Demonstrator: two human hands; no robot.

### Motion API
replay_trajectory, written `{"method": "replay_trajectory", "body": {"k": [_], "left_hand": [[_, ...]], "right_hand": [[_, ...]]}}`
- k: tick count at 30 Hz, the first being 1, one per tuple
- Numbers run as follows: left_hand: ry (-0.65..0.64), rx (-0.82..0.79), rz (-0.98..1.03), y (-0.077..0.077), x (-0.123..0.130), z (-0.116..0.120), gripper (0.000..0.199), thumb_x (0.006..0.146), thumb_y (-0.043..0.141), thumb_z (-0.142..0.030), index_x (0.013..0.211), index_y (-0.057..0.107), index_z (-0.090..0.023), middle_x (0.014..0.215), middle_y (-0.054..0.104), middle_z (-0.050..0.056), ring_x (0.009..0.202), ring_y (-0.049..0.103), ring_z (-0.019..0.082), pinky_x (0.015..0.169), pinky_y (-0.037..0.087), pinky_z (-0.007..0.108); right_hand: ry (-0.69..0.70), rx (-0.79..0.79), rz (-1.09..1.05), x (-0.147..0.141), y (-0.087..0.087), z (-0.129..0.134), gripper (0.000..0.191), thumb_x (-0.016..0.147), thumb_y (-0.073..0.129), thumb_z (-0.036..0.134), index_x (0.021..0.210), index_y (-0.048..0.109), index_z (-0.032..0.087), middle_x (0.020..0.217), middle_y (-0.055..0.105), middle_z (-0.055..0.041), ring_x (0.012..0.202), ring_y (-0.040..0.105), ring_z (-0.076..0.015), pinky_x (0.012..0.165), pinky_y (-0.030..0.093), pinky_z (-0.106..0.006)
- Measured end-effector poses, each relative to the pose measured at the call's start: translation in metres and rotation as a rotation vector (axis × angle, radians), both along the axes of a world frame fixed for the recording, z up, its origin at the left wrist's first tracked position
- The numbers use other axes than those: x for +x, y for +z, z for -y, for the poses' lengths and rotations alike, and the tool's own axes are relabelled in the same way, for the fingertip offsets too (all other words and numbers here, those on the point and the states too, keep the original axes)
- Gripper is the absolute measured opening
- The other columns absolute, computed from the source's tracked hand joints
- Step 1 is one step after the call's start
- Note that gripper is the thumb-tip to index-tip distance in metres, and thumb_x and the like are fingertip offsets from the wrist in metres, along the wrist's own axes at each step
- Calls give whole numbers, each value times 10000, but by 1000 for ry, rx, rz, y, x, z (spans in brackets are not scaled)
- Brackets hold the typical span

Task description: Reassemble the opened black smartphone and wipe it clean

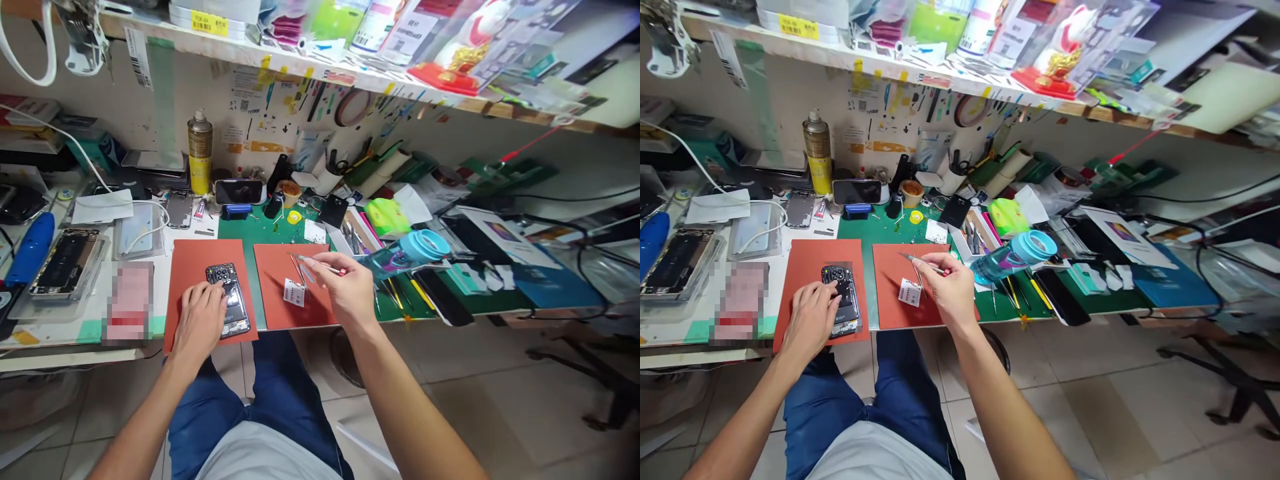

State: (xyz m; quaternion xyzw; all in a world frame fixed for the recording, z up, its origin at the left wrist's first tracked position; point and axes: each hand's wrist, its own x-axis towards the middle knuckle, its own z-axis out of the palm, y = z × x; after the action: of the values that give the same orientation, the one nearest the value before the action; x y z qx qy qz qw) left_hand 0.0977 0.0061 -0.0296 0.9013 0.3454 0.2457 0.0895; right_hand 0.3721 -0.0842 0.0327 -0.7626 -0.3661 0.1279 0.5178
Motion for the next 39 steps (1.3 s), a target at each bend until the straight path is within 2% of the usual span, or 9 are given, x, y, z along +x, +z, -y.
{"method": "replay_trajectory", "body": {"k": [4,7,9,11,13,16,21,27,39], "left_hand": [[-2,9,2,1,1,2,180,1068,528,-200,1155,685,-189,1329,750,129,1206,631,322,1078,443,519],[1,3,8,2,2,4,210,1050,546,-174,1192,701,-179,1356,745,124,1220,628,336,1095,437,536],[2,-8,12,2,3,6,249,1039,552,-165,1234,707,-168,1372,743,120,1229,622,348,1109,430,551],[7,-20,21,2,4,8,289,1028,559,-167,1272,713,-165,1388,740,114,1234,618,355,1124,419,564],[12,-28,29,3,5,9,322,1016,568,-176,1300,718,-159,1396,740,110,1239,614,361,1133,410,574],[10,-49,34,4,7,10,376,1009,572,-194,1357,709,-158,1408,739,99,1233,612,361,1132,402,579],[22,-79,41,6,9,10,487,988,603,-220,1472,653,-189,1426,733,77,1205,617,350,1104,421,578],[11,-88,24,6,10,10,468,990,619,-244,1444,671,-146,1408,744,86,1206,616,359,1102,411,578],[18,-83,37,5,11,9,492,984,617,-241,1472,655,-195,1400,749,73,1186,640,355,1107,413,571]], "right_hand": [[87,151,-176,-23,8,-16,466,784,875,617,896,723,190,750,697,-10,602,619,-157,582,529,-312],[160,168,-245,-37,8,-27,365,866,845,530,858,698,196,733,721,-6,569,659,-152,557,573,-305],[191,184,-236,-45,6,-31,265,909,835,415,943,666,214,793,772,-10,599,727,-167,570,627,-303],[231,217,-128,-50,2,-32,271,936,809,271,1138,630,244,886,809,-12,697,794,-189,632,684,-315],[302,238,64,-53,-3,-32,413,965,739,147,1325,573,265,957,812,-20,810,824,-199,709,712,-325],[417,224,311,-52,-13,-36,473,978,666,49,1390,562,258,1009,795,-47,869,828,-202,745,716,-320],[471,163,406,-47,-22,-46,430,982,669,40,1352,591,243,957,788,-49,806,822,-204,707,716,-317],[481,127,373,-47,-28,-48,448,970,689,30,1355,587,236,1002,796,-50,848,826,-198,742,719,-305],[526,131,442,-49,-20,-55,456,962,675,7,1338,590,251,951,778,-36,784,813,-191,676,708,-276]]}}
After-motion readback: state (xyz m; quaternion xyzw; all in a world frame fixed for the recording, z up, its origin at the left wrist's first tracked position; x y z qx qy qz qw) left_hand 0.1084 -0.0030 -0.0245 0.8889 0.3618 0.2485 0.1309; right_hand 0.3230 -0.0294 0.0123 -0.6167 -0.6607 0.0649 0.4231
